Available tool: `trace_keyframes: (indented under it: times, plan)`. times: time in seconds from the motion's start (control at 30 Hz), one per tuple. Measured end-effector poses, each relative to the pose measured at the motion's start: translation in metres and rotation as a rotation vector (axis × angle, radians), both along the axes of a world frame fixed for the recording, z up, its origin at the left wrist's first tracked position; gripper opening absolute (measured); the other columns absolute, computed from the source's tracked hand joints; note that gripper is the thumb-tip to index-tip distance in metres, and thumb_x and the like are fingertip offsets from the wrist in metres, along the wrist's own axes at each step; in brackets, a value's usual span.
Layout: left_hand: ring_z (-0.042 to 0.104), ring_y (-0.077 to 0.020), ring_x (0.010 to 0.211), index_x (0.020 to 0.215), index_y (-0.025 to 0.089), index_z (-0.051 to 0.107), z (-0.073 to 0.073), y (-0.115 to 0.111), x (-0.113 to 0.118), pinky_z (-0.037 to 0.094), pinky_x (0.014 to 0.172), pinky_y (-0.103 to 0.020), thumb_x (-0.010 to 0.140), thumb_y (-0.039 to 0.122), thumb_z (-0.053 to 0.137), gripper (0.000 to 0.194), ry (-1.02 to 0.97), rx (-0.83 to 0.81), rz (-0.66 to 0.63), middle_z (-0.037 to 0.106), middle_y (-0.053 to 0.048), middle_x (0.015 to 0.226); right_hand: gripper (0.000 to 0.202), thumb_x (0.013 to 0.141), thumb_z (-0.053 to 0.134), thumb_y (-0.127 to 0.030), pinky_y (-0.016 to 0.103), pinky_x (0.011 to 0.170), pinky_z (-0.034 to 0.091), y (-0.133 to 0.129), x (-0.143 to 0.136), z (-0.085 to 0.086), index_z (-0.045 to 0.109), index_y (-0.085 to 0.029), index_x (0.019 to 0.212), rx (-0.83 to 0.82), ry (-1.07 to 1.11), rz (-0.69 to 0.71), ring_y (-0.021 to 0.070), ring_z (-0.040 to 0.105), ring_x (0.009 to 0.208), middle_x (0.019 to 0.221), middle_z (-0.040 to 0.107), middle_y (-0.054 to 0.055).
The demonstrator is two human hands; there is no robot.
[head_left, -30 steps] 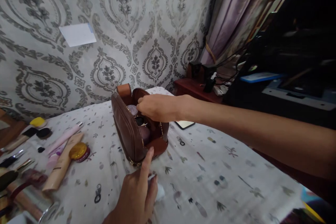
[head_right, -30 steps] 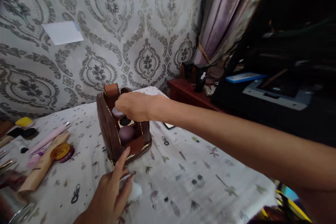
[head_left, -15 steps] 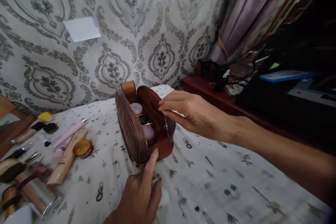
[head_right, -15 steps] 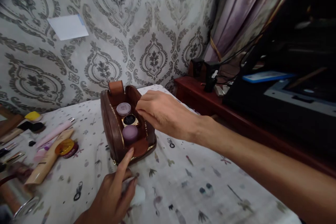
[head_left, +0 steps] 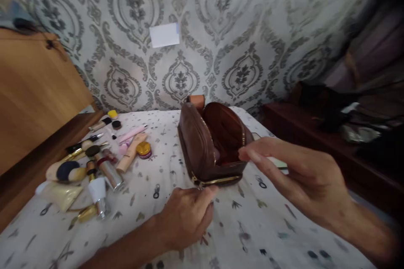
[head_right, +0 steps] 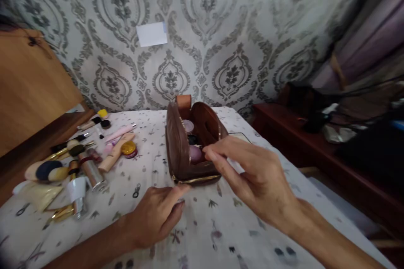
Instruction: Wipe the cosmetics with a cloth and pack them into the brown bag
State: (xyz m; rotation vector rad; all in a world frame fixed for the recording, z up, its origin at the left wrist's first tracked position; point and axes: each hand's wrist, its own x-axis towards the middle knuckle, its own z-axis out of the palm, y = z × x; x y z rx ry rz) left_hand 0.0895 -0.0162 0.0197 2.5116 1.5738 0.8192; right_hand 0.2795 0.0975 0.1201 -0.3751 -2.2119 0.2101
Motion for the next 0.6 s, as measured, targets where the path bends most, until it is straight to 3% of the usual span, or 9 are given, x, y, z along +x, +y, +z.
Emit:
trace_keyframes:
  times: [0.23, 0.4, 0.6]
  plan:
    - [0.071, -0.0228, 0.071, 0.113, 0.013, 0.054, -0.013, -0.021, -0.047, 0.055, 0.062, -0.035, 0.097, 0.020, 0.034, 0.027, 0.219, -0.033, 0.216, 0.071, -0.006, 0.077, 0.013, 0.096, 0.052, -0.018, 0.023, 0.060, 0.053, -0.034, -0.044, -0.040, 0.064, -0.020, 0.091, -0.118, -0.036, 0.251, 0.0140, 0.067, 0.066, 0.075, 0.069, 0.002]
    - [0.072, -0.0224, 0.080, 0.112, 0.015, 0.056, -0.019, -0.025, -0.071, 0.054, 0.069, -0.033, 0.097, 0.022, 0.037, 0.025, 0.188, -0.160, 0.376, 0.074, -0.007, 0.085, 0.019, 0.096, 0.050, -0.018, 0.021, 0.058, 0.050, -0.055, -0.083, -0.060, 0.064, -0.019, 0.084, -0.241, -0.060, 0.372, 0.0128, 0.063, 0.060, 0.069, 0.066, 0.001]
    - [0.070, -0.0216, 0.086, 0.091, 0.019, 0.063, -0.025, -0.025, -0.076, 0.052, 0.070, -0.029, 0.087, 0.022, 0.057, 0.008, 0.115, -0.235, 0.344, 0.075, -0.003, 0.091, 0.022, 0.096, 0.049, -0.019, 0.022, 0.061, 0.050, -0.074, -0.126, -0.072, 0.064, -0.018, 0.081, -0.274, -0.076, 0.481, 0.0138, 0.064, 0.064, 0.072, 0.068, 0.003]
